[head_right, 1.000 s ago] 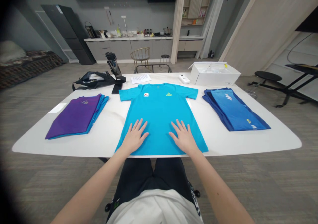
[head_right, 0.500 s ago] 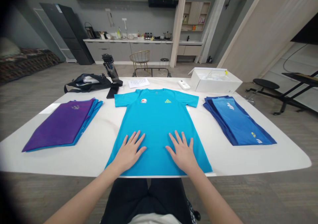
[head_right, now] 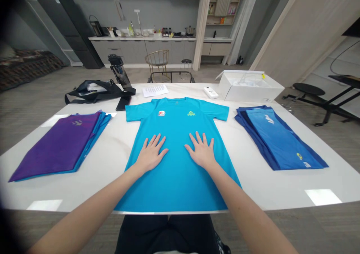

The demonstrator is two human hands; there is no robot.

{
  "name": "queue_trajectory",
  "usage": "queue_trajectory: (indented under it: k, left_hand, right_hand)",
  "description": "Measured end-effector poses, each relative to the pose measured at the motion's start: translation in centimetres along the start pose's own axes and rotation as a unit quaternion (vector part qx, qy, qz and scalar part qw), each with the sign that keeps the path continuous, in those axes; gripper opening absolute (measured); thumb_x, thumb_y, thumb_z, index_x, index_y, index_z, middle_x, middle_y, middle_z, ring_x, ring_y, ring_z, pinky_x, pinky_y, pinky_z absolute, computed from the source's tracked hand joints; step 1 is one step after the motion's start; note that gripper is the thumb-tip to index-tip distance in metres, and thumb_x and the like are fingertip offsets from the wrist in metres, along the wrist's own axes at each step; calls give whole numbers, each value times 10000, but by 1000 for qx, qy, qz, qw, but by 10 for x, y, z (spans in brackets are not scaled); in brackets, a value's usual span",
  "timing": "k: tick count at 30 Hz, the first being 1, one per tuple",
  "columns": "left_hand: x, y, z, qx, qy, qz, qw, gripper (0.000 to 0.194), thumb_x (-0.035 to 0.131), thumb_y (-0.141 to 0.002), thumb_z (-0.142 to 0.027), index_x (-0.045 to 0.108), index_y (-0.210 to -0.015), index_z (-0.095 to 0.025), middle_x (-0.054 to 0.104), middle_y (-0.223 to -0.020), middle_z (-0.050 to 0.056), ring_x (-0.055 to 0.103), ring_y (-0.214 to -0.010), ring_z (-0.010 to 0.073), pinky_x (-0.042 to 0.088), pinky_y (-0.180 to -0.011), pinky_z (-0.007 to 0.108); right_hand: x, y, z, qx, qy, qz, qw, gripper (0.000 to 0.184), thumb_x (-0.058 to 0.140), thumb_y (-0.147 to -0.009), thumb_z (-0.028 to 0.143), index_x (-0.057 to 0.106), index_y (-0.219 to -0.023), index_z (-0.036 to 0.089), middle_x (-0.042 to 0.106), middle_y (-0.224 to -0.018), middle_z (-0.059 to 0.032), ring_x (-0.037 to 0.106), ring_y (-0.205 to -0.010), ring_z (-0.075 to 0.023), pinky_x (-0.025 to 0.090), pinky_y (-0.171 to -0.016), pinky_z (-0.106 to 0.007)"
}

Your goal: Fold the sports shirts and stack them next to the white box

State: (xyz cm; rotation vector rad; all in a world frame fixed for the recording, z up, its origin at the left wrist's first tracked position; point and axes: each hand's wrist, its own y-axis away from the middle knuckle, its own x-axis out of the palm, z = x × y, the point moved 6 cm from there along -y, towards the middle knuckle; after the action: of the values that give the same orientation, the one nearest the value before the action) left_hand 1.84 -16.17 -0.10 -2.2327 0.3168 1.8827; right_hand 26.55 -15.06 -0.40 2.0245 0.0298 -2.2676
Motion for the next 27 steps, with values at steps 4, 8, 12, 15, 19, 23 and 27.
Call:
queue_trajectory:
  k: [4,8,12,15,19,23,27]
  left_hand:
    - [-5,-11,5,-5,-8,-3,1000,712,191,-1016,-690,253,-1639,-353,177,-1721,7,154,-1596,275,121,-1288,574]
    - [-13,-61,20,-25,-22,-6,999,726,175,-1018,-683,256,-1643,-321,170,-1722,27,150,-1596,283,145,-1280,581]
    - [-13,-110,35,-30,-22,-12,999,727,176,-1021,-677,261,-1642,-309,181,-1719,25,143,-1598,279,121,-1283,584]
    - [-6,-124,43,-41,-17,-7,999,740,174,-1012,-694,270,-1639,-313,179,-1719,17,158,-1595,282,124,-1284,581]
    - [-1,-123,44,-37,-22,-19,999,735,156,-1013,-692,265,-1640,-324,196,-1717,11,161,-1595,278,126,-1285,579]
    - [-2,-123,43,-36,-25,-15,999,728,163,-1016,-684,262,-1641,-325,209,-1714,7,159,-1595,284,128,-1285,584]
    - [-3,-124,43,-37,-21,-15,999,728,147,-1015,-687,264,-1639,-332,208,-1715,7,160,-1595,276,126,-1282,591]
  right_hand:
    - [-3,-12,-6,14,-3,11,1000,769,154,-984,762,230,-1647,381,155,-1729,-16,106,-1578,-397,102,-1190,-755]
    - [-13,-61,-9,14,-8,0,1000,752,141,-1003,727,211,-1654,358,135,-1732,-21,101,-1587,-357,125,-1206,-726]
    - [-12,-104,-12,3,-1,1,1000,744,146,-1008,723,227,-1650,357,146,-1729,-18,109,-1590,-328,108,-1217,-712]
    - [-8,-114,-14,-5,10,-5,1000,755,154,-997,747,240,-1644,369,172,-1724,-18,133,-1587,-323,105,-1219,-708]
    - [-5,-113,-14,-7,23,-13,1000,748,146,-996,747,241,-1643,382,182,-1722,-14,152,-1583,-325,117,-1217,-709]
    - [-8,-113,-12,-9,26,-11,1000,738,154,-1001,738,239,-1643,384,179,-1722,-13,150,-1583,-331,120,-1211,-721]
    - [-10,-115,-12,-7,26,-9,1000,735,165,-1003,734,249,-1641,378,188,-1719,-15,157,-1581,-337,120,-1210,-726]
